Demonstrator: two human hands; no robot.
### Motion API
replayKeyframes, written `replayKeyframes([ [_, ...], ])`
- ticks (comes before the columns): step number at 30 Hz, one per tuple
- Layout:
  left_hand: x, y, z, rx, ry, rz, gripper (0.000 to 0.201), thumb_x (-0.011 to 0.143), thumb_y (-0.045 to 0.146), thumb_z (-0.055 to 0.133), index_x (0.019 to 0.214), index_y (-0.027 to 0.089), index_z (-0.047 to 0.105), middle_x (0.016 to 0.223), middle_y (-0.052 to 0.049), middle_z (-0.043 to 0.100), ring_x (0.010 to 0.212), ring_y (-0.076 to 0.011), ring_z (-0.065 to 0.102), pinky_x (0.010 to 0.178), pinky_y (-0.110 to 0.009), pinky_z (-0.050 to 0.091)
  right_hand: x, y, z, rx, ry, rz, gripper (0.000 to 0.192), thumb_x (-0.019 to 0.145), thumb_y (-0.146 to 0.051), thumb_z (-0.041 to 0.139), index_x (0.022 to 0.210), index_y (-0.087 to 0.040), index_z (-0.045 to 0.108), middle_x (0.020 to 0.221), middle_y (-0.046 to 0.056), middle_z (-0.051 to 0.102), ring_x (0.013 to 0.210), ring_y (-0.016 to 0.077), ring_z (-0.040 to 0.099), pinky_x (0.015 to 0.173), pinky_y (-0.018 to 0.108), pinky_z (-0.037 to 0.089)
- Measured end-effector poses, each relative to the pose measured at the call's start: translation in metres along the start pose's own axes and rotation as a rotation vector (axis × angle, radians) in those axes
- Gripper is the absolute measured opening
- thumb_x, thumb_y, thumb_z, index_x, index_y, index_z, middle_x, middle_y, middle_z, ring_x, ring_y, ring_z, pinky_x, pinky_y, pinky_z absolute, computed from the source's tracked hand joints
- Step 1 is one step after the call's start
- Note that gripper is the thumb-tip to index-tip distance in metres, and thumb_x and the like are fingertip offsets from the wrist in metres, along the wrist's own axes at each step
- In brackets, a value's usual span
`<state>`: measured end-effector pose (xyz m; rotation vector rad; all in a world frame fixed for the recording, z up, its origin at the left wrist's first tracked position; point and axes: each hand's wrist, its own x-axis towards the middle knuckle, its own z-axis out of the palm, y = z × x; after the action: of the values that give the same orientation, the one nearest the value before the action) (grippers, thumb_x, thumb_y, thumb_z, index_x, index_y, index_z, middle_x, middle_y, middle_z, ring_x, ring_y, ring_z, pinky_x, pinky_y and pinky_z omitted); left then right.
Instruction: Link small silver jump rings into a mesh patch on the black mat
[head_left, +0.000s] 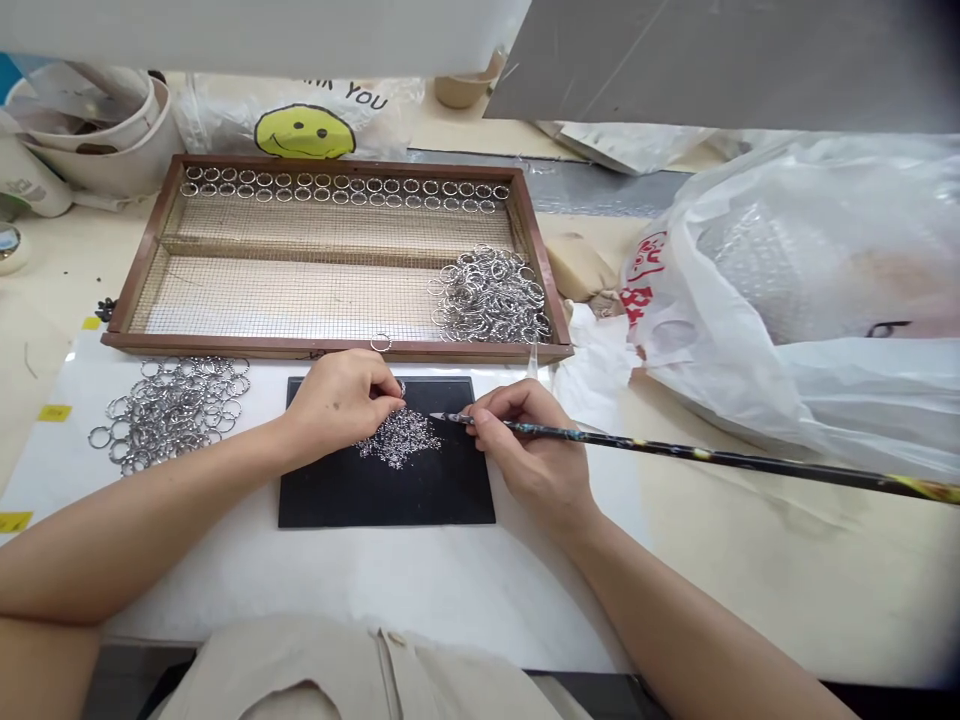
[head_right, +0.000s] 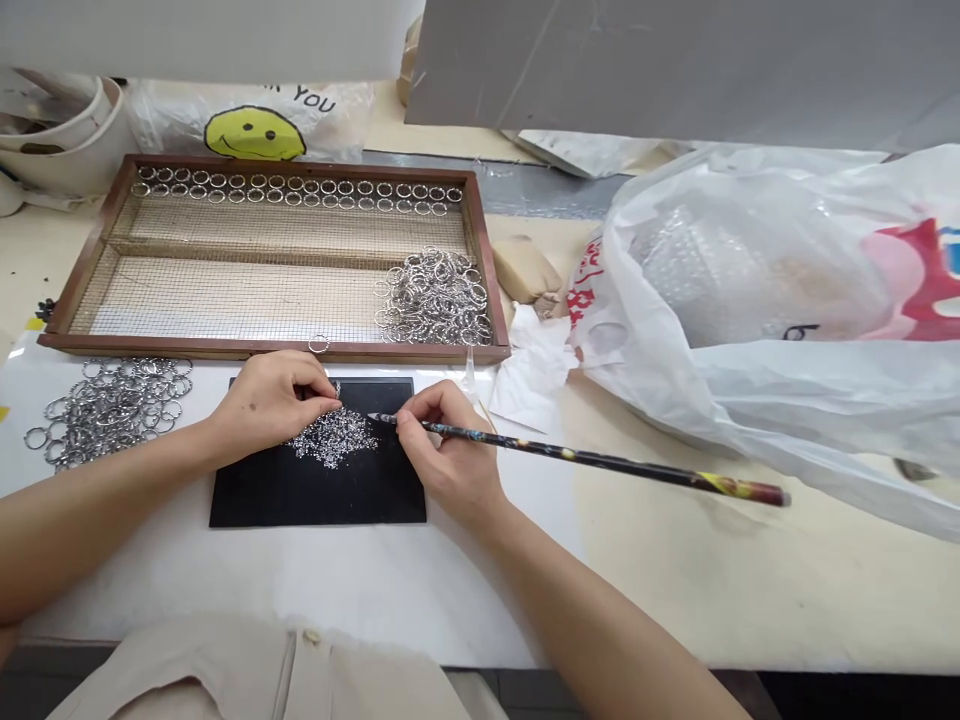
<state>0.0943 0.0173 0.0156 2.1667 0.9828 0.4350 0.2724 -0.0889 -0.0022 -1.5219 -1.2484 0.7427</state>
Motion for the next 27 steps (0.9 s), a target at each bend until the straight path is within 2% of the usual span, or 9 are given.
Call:
replayKeyframes([
  [4, 0.0001, 0.0003, -0.0004, 0.011, -0.002, -0.003, 0.010, 0.072, 0.013, 0.070, 0.062, 0.017, 0.069, 0.070, 0.001, 0.067, 0.070, -0.0126, 0.061, 0.062, -0.026, 0.046, 0.0003, 0.0001, 0.0019, -0.008, -0.034, -0.031, 0.013, 0.081, -0.016, 0.055, 0.071, -0.022, 0.049, 0.068, -0.002, 0.057, 0.060, 0.0129, 0.055, 0.054, 0.028, 0.043],
  [17, 0.0002, 0.0004, -0.0004, -0.002, -0.006, -0.016, 0.010, 0.073, 0.015, 0.069, 0.063, 0.017, 0.069, 0.071, 0.000, 0.068, 0.071, -0.0131, 0.061, 0.063, -0.026, 0.046, -0.0014, 0.0014, 0.0013, 0.042, -0.045, 0.027, 0.014, 0.083, -0.019, 0.055, 0.071, -0.022, 0.049, 0.068, -0.001, 0.057, 0.070, 0.0170, 0.059, 0.061, 0.032, 0.045],
  [27, 0.0006, -0.0002, -0.0004, 0.005, -0.003, 0.014, 0.011, 0.073, 0.014, 0.067, 0.062, 0.018, 0.068, 0.070, 0.001, 0.068, 0.069, -0.0127, 0.061, 0.062, -0.026, 0.046, -0.0004, -0.0019, 0.0023, 0.113, -0.033, -0.015, 0.014, 0.084, -0.020, 0.055, 0.072, -0.023, 0.050, 0.068, -0.001, 0.058, 0.074, 0.0178, 0.063, 0.071, 0.037, 0.052],
])
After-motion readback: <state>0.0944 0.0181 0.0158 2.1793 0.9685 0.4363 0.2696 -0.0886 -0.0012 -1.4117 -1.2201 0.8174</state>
